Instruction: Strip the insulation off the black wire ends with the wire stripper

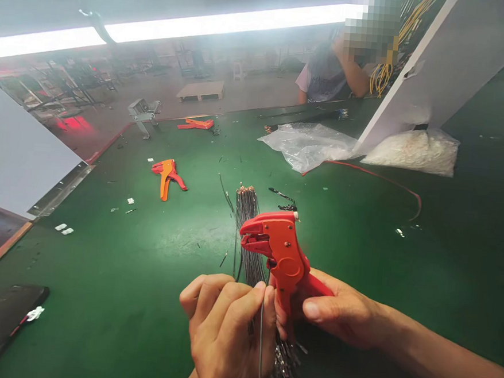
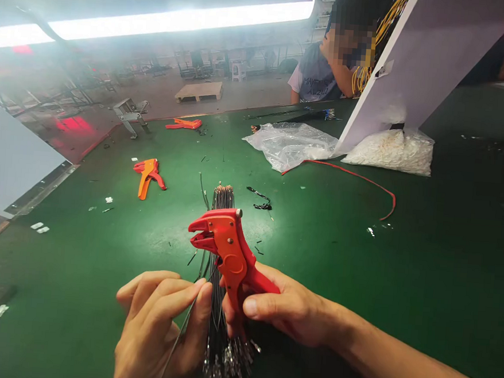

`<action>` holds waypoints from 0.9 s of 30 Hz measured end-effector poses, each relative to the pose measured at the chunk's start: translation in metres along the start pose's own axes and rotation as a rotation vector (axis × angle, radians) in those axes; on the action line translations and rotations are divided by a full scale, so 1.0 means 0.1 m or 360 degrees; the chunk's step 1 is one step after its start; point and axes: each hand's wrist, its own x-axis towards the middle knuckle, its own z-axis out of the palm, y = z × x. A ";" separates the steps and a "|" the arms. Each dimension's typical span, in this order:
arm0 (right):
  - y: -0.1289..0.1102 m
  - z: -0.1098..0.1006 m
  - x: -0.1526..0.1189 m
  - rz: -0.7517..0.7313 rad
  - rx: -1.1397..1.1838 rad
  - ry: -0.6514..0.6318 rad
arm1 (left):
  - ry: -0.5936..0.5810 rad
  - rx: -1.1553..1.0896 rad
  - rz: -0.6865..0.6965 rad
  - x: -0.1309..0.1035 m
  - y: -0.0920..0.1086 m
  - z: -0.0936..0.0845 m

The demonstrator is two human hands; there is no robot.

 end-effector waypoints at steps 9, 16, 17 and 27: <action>0.00 -0.01 0.02 -0.0027 -0.0088 -0.0033 | 0.0101 -0.0068 -0.0045 0.03 0.06 0.03; 0.00 0.00 0.01 0.0017 -0.0153 -0.0022 | 0.0113 -0.0141 -0.0065 0.03 0.06 0.03; 0.00 0.00 0.02 0.0005 -0.0156 -0.0026 | 0.0102 -0.0136 -0.0048 0.04 0.07 0.03; 0.05 -0.04 0.01 0.0008 -0.0121 -0.0018 | 0.0068 -0.0065 0.0013 0.03 0.07 0.04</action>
